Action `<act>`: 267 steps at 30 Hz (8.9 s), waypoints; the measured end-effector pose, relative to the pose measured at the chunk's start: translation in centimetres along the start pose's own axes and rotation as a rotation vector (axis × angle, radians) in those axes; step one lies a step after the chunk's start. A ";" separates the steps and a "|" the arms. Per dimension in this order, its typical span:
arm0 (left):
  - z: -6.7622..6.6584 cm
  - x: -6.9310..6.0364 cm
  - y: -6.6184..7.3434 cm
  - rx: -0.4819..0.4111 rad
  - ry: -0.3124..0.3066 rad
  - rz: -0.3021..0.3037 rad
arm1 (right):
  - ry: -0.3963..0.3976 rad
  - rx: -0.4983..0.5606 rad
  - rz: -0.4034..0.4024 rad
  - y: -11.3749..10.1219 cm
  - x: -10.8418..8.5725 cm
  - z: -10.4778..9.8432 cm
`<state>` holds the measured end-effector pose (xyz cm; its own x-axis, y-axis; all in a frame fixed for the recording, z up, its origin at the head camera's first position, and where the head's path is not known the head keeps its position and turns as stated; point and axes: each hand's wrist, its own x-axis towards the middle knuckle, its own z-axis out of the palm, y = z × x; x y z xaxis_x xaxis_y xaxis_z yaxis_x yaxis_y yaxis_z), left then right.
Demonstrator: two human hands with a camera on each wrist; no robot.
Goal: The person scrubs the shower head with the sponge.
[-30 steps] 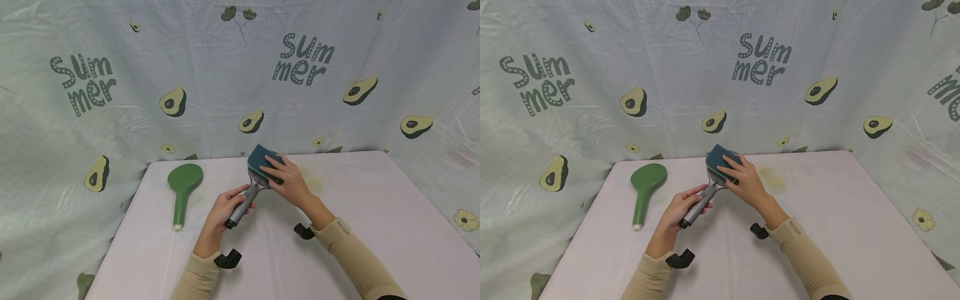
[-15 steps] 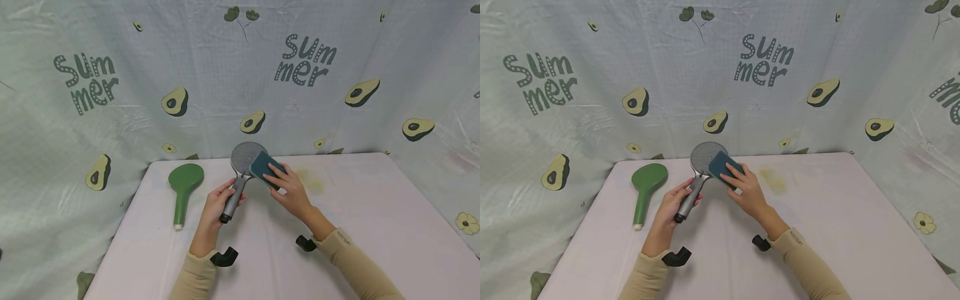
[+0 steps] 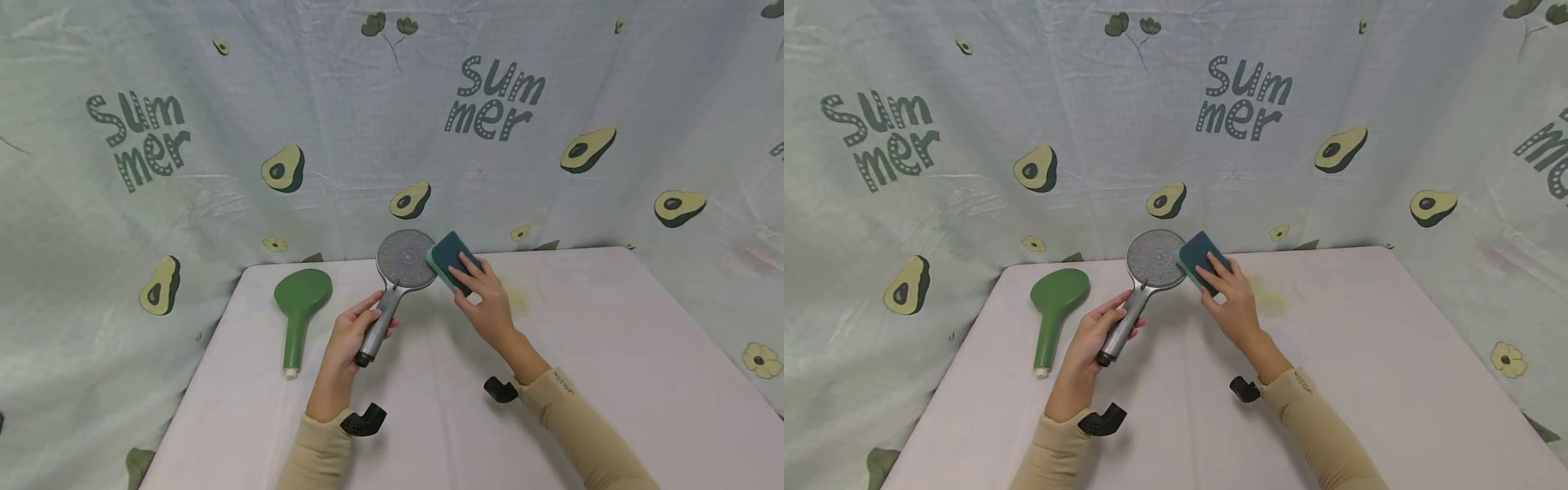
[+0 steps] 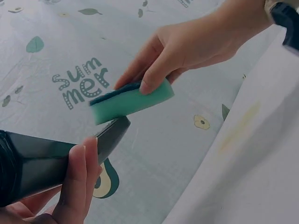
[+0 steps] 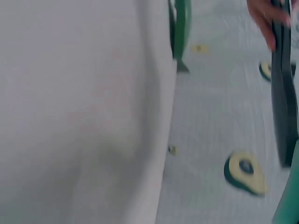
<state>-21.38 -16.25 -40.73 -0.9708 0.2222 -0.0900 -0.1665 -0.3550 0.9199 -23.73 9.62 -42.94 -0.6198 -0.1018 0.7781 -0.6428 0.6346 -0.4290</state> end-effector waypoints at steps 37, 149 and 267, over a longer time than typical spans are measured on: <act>-0.3 0.0 -0.3 0.001 -0.023 -0.009 | -0.020 0.072 -0.210 0.1 -1.9 0.7; -3.1 0.9 0.8 -0.602 0.416 0.307 | -0.431 0.216 -0.148 -2.2 -1.2 1.8; -1.5 1.1 -1.6 -0.510 0.498 0.141 | -0.663 0.315 0.120 -1.9 -1.3 0.4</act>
<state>-22.44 -16.77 -42.91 -0.9323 -0.2534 -0.2582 0.0242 -0.7558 0.6544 -21.85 8.23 -43.29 -0.7715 -0.5499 0.3199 -0.5902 0.4308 -0.6828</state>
